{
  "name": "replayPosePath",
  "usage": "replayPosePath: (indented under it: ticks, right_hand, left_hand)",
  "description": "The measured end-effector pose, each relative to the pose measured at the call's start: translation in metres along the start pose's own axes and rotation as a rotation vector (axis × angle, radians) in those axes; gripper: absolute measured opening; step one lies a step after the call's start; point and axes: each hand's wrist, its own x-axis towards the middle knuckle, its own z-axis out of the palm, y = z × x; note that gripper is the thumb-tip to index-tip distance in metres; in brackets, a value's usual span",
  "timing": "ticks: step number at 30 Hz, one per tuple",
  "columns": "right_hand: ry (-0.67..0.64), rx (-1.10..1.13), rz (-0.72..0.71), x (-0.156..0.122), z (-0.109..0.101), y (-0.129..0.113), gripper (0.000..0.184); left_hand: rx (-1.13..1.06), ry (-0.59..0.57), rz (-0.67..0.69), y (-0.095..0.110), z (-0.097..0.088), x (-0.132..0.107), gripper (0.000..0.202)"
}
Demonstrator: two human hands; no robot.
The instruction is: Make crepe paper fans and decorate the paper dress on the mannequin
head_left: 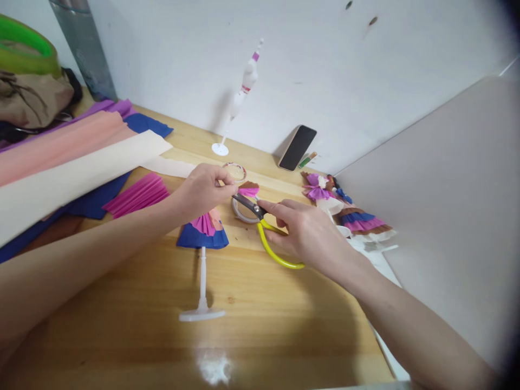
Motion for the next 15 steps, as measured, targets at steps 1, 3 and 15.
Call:
replayPosePath:
  ticks: [1,3,15]
  right_hand:
    - [0.001,-0.006,-0.002,-0.0001,0.0001,-0.0003,0.052]
    - [0.006,-0.024,-0.003,-0.0002,-0.0002,-0.0010,0.052]
    - [0.013,-0.118,-0.041,-0.0028,-0.0028,-0.0003,0.046]
  left_hand:
    - [-0.003,0.000,0.004,0.0005,-0.0002,-0.0002,0.016]
    - [0.003,-0.005,0.004,0.0009,-0.0004,0.0000,0.015]
    - [0.136,0.018,0.194,-0.0080,-0.0007,0.0047,0.015]
